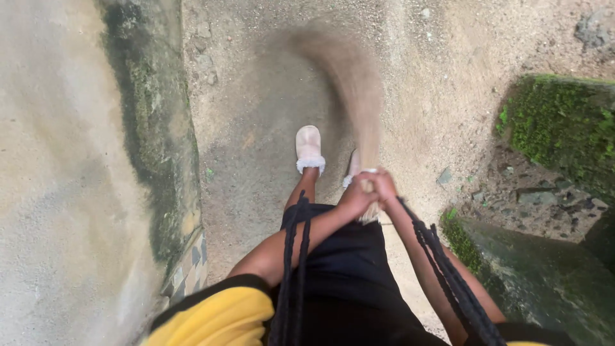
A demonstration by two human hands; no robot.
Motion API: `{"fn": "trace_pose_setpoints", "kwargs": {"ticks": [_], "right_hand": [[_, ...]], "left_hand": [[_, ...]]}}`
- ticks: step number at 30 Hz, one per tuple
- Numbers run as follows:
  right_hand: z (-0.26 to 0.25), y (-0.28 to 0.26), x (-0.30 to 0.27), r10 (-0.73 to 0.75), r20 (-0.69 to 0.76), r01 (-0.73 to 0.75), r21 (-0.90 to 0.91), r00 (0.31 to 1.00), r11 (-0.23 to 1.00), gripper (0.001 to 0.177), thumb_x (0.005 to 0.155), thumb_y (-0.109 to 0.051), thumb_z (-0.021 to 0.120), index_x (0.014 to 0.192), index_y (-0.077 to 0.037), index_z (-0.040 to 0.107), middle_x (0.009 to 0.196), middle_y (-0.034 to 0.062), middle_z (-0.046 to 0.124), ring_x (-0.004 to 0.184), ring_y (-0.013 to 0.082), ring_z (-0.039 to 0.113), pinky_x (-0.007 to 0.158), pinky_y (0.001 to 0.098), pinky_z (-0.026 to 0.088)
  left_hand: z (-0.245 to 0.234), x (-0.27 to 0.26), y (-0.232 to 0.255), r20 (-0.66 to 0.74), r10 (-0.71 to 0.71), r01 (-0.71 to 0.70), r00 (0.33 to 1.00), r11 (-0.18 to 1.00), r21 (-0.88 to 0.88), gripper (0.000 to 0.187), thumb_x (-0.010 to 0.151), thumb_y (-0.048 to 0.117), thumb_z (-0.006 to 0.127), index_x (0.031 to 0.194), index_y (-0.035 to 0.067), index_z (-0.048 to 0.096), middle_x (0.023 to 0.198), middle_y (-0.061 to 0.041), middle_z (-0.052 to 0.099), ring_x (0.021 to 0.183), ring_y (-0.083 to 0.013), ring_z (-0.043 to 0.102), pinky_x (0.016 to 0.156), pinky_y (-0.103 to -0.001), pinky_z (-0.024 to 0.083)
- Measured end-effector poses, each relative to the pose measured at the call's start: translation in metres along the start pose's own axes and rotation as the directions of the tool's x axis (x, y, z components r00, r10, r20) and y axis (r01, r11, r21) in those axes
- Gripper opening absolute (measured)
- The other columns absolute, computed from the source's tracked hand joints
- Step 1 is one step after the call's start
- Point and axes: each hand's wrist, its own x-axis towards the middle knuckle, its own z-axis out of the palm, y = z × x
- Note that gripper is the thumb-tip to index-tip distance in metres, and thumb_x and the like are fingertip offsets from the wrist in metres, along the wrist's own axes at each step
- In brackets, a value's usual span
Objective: Sweeping a dirt path with a stick broom.
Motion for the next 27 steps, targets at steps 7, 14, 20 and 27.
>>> {"fn": "trace_pose_setpoints", "kwargs": {"ticks": [7, 14, 20, 27], "right_hand": [[0.006, -0.091, -0.02, -0.307, -0.058, 0.311, 0.284, 0.95, 0.907, 0.033, 0.084, -0.006, 0.076, 0.111, 0.006, 0.06, 0.101, 0.0153, 0.072, 0.088, 0.0217, 0.07, 0.079, 0.0313, 0.058], [0.052, -0.063, -0.003, -0.218, 0.408, 0.329, -0.224, 0.887, 0.917, 0.05, 0.077, -0.005, 0.076, 0.125, -0.001, 0.061, 0.106, 0.0154, 0.072, 0.094, 0.0208, 0.069, 0.084, 0.0324, 0.056], [0.042, -0.08, 0.06, -0.012, 0.162, 0.004, 0.054, 0.987, 0.999, 0.042, 0.08, -0.006, 0.07, 0.119, 0.004, 0.057, 0.099, 0.0145, 0.073, 0.088, 0.0238, 0.073, 0.077, 0.0335, 0.062], [0.044, -0.154, 0.013, -0.313, 0.013, 0.3, 0.245, 0.95, 0.922, 0.041, 0.085, -0.003, 0.07, 0.121, 0.003, 0.052, 0.102, 0.0167, 0.067, 0.088, 0.0255, 0.068, 0.074, 0.0342, 0.06]], "left_hand": [[-0.056, 0.009, 0.09, 0.063, -0.1, 0.093, 0.993, 0.989, 0.115, 0.085, 0.081, 0.035, 0.075, 0.146, -0.001, 0.034, 0.128, -0.032, 0.064, 0.117, -0.0433, 0.066, 0.097, -0.045, 0.053], [-0.028, -0.041, 0.027, -0.32, -0.017, -0.098, 0.947, 0.935, -0.34, 0.07, 0.087, 0.02, 0.071, 0.143, -0.003, 0.034, 0.125, -0.023, 0.059, 0.116, -0.0322, 0.063, 0.098, -0.041, 0.051], [-0.063, 0.066, 0.012, -0.15, 0.013, -0.032, 0.989, 0.991, -0.13, 0.072, 0.078, 0.02, 0.076, 0.139, -0.003, 0.045, 0.129, -0.025, 0.06, 0.12, -0.0346, 0.062, 0.103, -0.04, 0.049], [-0.116, 0.045, 0.104, -0.08, 0.031, -0.034, 0.996, 0.999, -0.034, 0.082, 0.081, 0.027, 0.076, 0.147, -0.002, 0.036, 0.126, -0.028, 0.064, 0.116, -0.0377, 0.066, 0.095, -0.043, 0.053]]}}
